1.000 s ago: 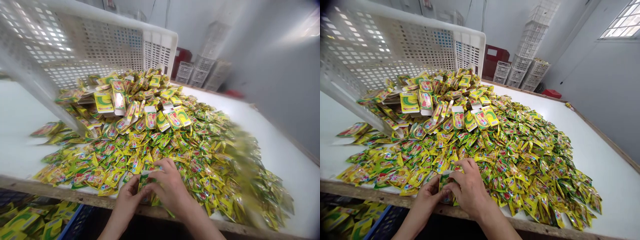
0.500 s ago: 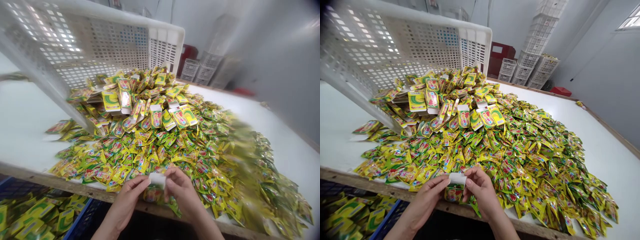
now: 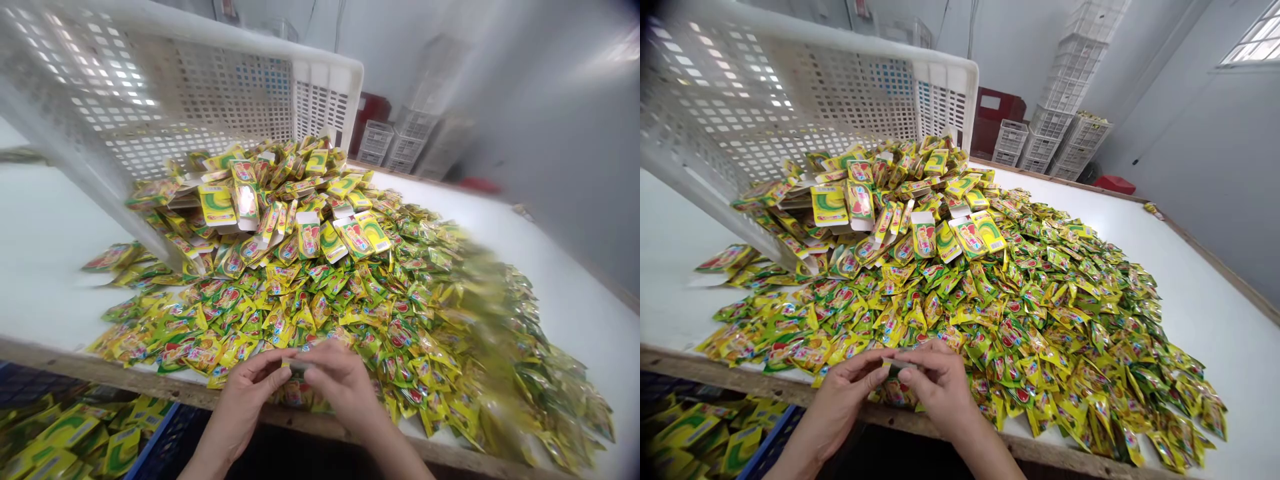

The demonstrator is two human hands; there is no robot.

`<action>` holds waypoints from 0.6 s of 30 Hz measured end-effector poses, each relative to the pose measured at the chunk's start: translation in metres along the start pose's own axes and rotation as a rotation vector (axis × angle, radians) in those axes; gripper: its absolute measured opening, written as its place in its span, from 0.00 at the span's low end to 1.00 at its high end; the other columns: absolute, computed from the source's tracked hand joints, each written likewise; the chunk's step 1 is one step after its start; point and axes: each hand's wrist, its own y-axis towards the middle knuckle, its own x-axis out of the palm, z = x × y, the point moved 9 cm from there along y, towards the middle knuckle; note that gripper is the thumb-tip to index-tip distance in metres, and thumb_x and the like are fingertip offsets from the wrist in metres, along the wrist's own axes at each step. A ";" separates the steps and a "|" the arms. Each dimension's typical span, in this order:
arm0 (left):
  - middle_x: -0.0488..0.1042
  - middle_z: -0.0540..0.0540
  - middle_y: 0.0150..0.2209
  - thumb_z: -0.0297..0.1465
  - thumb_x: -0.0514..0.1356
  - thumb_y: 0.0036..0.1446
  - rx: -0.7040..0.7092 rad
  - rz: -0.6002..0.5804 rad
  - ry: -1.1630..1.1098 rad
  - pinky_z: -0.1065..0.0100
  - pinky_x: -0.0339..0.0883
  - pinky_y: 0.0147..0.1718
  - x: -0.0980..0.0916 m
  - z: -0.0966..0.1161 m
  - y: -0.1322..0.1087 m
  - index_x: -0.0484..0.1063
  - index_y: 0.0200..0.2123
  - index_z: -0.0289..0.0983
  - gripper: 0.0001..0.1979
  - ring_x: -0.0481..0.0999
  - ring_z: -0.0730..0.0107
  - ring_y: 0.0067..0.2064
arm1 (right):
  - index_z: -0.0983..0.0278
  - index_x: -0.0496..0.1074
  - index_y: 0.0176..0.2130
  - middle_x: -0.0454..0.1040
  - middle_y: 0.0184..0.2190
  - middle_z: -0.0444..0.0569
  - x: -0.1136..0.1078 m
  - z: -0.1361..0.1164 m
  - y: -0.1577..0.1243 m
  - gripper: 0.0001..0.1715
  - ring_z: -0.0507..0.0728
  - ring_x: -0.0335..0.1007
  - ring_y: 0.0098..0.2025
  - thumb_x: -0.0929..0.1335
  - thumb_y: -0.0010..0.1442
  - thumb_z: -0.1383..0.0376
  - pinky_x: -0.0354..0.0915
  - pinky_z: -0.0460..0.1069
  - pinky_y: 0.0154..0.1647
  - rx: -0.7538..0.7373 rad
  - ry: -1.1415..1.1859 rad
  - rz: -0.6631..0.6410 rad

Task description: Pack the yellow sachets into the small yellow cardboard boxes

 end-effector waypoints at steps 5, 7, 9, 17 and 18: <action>0.81 0.46 0.45 0.37 0.66 0.54 0.107 0.059 0.126 0.64 0.69 0.51 -0.004 0.000 0.001 0.81 0.42 0.42 0.12 0.76 0.59 0.49 | 0.60 0.82 0.37 0.77 0.31 0.49 -0.006 0.009 -0.001 0.09 0.56 0.72 0.32 0.74 0.55 0.60 0.69 0.49 0.33 0.031 0.034 0.127; 0.80 0.46 0.47 0.37 0.64 0.57 0.135 0.052 0.189 0.64 0.70 0.50 0.000 0.005 0.001 0.79 0.45 0.43 0.13 0.76 0.59 0.49 | 0.61 0.81 0.36 0.77 0.31 0.49 -0.007 0.013 -0.002 0.09 0.55 0.72 0.31 0.75 0.54 0.61 0.68 0.48 0.31 0.037 0.002 0.171; 0.79 0.46 0.46 0.36 0.63 0.58 0.190 0.037 0.257 0.65 0.70 0.48 0.004 0.014 0.002 0.79 0.45 0.44 0.12 0.77 0.60 0.48 | 0.62 0.81 0.33 0.77 0.28 0.48 -0.008 0.010 -0.003 0.06 0.55 0.71 0.30 0.75 0.54 0.62 0.67 0.48 0.31 -0.004 -0.056 0.197; 0.82 0.46 0.38 0.30 0.64 0.56 0.490 -0.044 0.382 0.63 0.74 0.45 0.013 0.038 0.000 0.82 0.35 0.44 0.06 0.80 0.60 0.43 | 0.61 0.78 0.36 0.75 0.32 0.49 -0.006 -0.016 -0.017 0.05 0.55 0.73 0.34 0.71 0.58 0.70 0.69 0.48 0.34 -0.244 -0.150 0.188; 0.82 0.46 0.39 0.31 0.64 0.56 0.502 -0.040 0.403 0.62 0.75 0.45 0.012 0.037 -0.001 0.82 0.35 0.45 0.06 0.80 0.60 0.43 | 0.61 0.77 0.37 0.75 0.33 0.49 -0.005 -0.017 -0.020 0.06 0.55 0.73 0.35 0.70 0.59 0.70 0.69 0.48 0.34 -0.253 -0.176 0.184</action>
